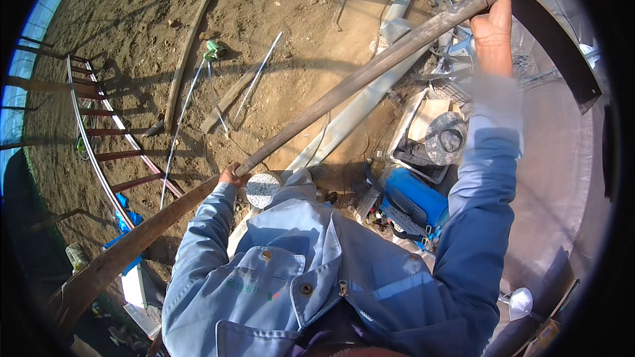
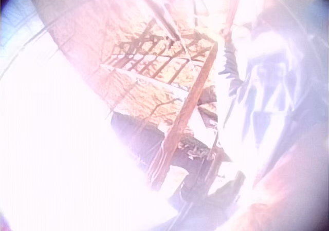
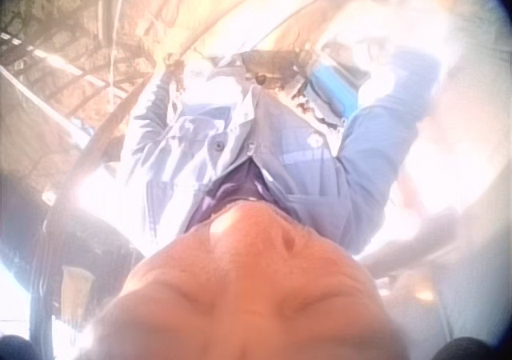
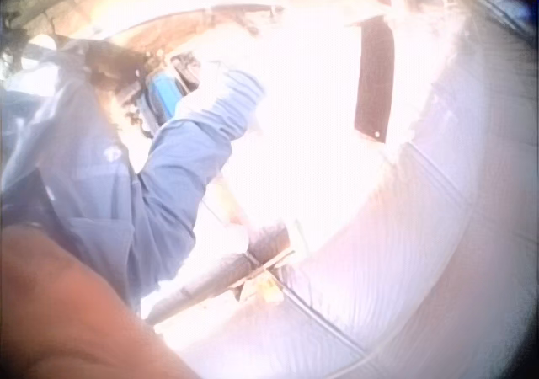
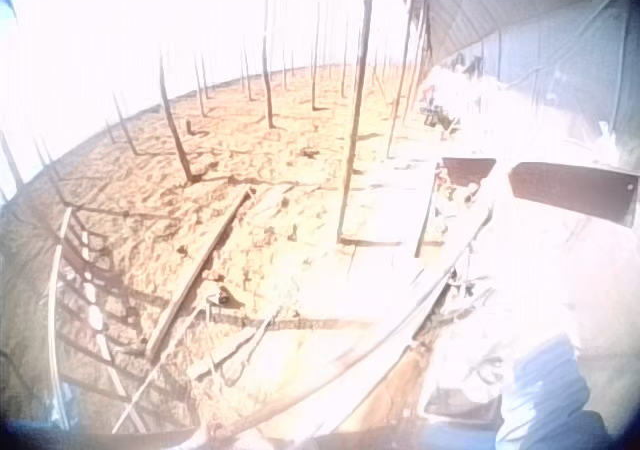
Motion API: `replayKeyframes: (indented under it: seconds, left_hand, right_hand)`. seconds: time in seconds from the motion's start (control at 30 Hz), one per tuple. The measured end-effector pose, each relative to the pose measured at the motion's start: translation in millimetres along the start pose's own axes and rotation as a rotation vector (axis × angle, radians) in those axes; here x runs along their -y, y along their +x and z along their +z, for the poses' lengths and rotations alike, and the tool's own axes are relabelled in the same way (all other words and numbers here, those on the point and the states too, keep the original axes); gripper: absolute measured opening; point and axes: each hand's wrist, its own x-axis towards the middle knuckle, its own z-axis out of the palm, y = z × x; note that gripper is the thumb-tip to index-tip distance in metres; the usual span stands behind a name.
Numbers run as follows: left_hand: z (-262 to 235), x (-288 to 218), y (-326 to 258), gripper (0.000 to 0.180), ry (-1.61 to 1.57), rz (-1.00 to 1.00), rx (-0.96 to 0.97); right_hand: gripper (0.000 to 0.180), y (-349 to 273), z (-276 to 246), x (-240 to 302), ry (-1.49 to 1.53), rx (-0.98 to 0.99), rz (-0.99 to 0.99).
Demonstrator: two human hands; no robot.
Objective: The person walks through a cluttered greenhouse, picks up a metal bar, and uses a file to smooth its edges. They then squat and use a cordless drill to fasten the bar to a metal frame with screws, repeating the fastening process at multiple points.
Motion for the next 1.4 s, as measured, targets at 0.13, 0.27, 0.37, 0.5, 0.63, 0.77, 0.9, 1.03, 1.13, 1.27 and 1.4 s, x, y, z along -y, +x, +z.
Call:
replayKeyframes:
  seconds: [0.13,0.27,0.37,0.5,0.63,0.77,0.9,1.03,1.13,1.27,1.4]
  left_hand:
    - [3,27,-59,0.033,0.083,0.098,0.0]
    - [-5,58,-191,0.053,0.328,-0.291,0.201]
    - [-30,52,-272,0.052,0.368,-0.512,0.233]
    - [-61,-6,-283,0.05,0.387,-0.496,0.241]
    - [-76,-82,-203,0.063,0.346,-0.217,0.24]
    - [-48,-159,-69,0.056,-0.409,-0.089,0.414]
    - [-16,-228,12,0.021,-0.895,-0.267,0.452]
    - [-30,-264,13,0.037,-1.448,-0.244,0.571]
    - [-39,-281,3,0.036,-1.55,-0.145,0.519]
    - [-34,-290,3,0.037,-1.614,-0.2,0.437]
    - [-25,-283,5,0.038,-1.608,-0.189,0.505]
  right_hand:
    - [0.033,-201,4,-189,0.003,-0.088,0.548]
    - [0.021,-381,-12,-359,0.127,-0.434,0.971]
    - [0.021,-418,-31,-416,0.223,-0.539,1.094]
    - [0.02,-401,-26,-467,0.316,-0.537,1.217]
    - [0.016,-387,-8,-494,0.315,-0.477,1.068]
    - [0.023,-394,13,-464,0.367,-0.444,1.13]
    - [0.04,-376,12,-413,0.318,-0.298,1.103]
    - [0.046,-373,-8,-374,0.39,-0.206,1.133]
    - [0.044,-414,-41,-338,0.28,-0.128,1.056]
    - [0.038,-486,-100,-302,0.116,-0.351,1.133]
    - [0.024,-565,-174,-277,0.096,-0.541,1.107]
